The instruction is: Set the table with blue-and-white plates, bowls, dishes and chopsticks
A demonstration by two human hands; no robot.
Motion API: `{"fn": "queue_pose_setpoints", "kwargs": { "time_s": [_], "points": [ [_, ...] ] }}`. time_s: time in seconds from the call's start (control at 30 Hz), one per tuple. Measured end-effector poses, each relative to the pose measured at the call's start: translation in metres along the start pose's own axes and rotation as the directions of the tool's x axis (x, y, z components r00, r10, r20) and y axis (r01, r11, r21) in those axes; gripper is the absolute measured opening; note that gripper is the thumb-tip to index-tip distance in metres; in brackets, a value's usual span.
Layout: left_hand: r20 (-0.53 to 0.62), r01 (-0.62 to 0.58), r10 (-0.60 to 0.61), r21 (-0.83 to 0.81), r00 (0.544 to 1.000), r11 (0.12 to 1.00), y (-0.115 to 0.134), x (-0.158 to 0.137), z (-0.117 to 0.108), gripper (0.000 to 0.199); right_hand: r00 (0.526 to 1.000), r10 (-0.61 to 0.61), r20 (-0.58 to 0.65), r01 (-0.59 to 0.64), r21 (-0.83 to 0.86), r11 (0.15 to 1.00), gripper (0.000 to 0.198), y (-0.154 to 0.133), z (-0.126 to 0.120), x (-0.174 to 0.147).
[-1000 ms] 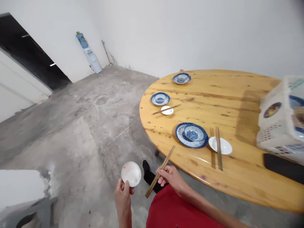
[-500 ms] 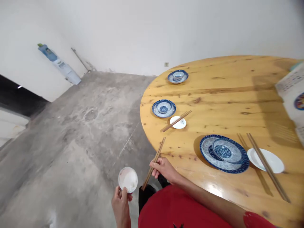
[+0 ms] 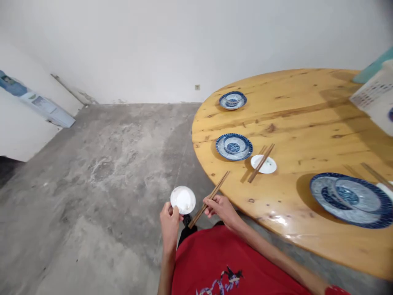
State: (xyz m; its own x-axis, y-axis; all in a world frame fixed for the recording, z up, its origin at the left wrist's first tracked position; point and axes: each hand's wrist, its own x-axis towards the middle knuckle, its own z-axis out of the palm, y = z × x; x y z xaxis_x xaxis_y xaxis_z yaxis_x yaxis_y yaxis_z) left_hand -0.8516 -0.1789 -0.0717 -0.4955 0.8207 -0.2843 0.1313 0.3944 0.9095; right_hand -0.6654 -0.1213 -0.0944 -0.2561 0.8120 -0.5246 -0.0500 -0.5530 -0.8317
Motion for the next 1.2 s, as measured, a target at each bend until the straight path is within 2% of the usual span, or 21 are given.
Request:
{"fn": "queue_pose_setpoints", "kwargs": {
  "time_s": [0.13,0.27,0.5,0.6,0.73,0.87,0.97,1.07,1.2],
  "points": [
    [0.092,-0.027,0.028,-0.010,0.995,1.000,0.016,0.065,-0.022,0.018,0.996,-0.016,-0.088,0.021,0.059,0.998,0.039,-0.020,0.043,0.021],
    [0.195,-0.028,0.025,0.012,0.980,1.000,0.023,0.123,-0.023,0.021,0.977,0.007,-0.215,0.017,0.112,0.994,0.038,-0.030,0.061,0.045],
    [0.363,-0.060,0.040,0.044,0.931,0.997,0.042,0.225,0.016,0.021,0.941,0.042,-0.335,0.017,0.172,0.985,0.031,-0.045,0.063,0.119],
    [0.415,-0.109,0.062,0.090,0.908,0.990,0.063,0.271,0.036,0.021,0.924,0.054,-0.378,0.043,0.244,0.969,0.028,-0.064,0.058,0.160],
    [0.504,-0.195,0.081,0.179,0.860,0.964,0.100,0.333,0.064,0.021,0.895,0.042,-0.444,0.138,0.366,0.920,0.031,-0.101,0.049,0.209],
    [0.566,-0.317,0.150,0.210,0.811,0.925,0.131,0.383,0.104,0.018,0.855,0.003,-0.518,0.242,0.406,0.881,0.038,-0.136,0.031,0.235],
    [0.622,-0.333,0.149,0.190,0.769,0.924,0.148,0.407,0.145,0.013,0.819,-0.004,-0.574,0.288,0.404,0.868,0.045,-0.150,0.016,0.240],
    [0.703,-0.312,0.103,0.176,0.703,0.934,0.164,0.425,0.196,0.009,0.780,0.041,-0.625,0.291,0.419,0.860,0.052,-0.153,0.007,0.240],
    [0.808,-0.317,0.061,0.159,0.586,0.935,0.180,0.444,0.277,0.004,0.678,0.123,-0.725,0.343,0.460,0.819,0.058,-0.152,0.006,0.243]
  ]
}}
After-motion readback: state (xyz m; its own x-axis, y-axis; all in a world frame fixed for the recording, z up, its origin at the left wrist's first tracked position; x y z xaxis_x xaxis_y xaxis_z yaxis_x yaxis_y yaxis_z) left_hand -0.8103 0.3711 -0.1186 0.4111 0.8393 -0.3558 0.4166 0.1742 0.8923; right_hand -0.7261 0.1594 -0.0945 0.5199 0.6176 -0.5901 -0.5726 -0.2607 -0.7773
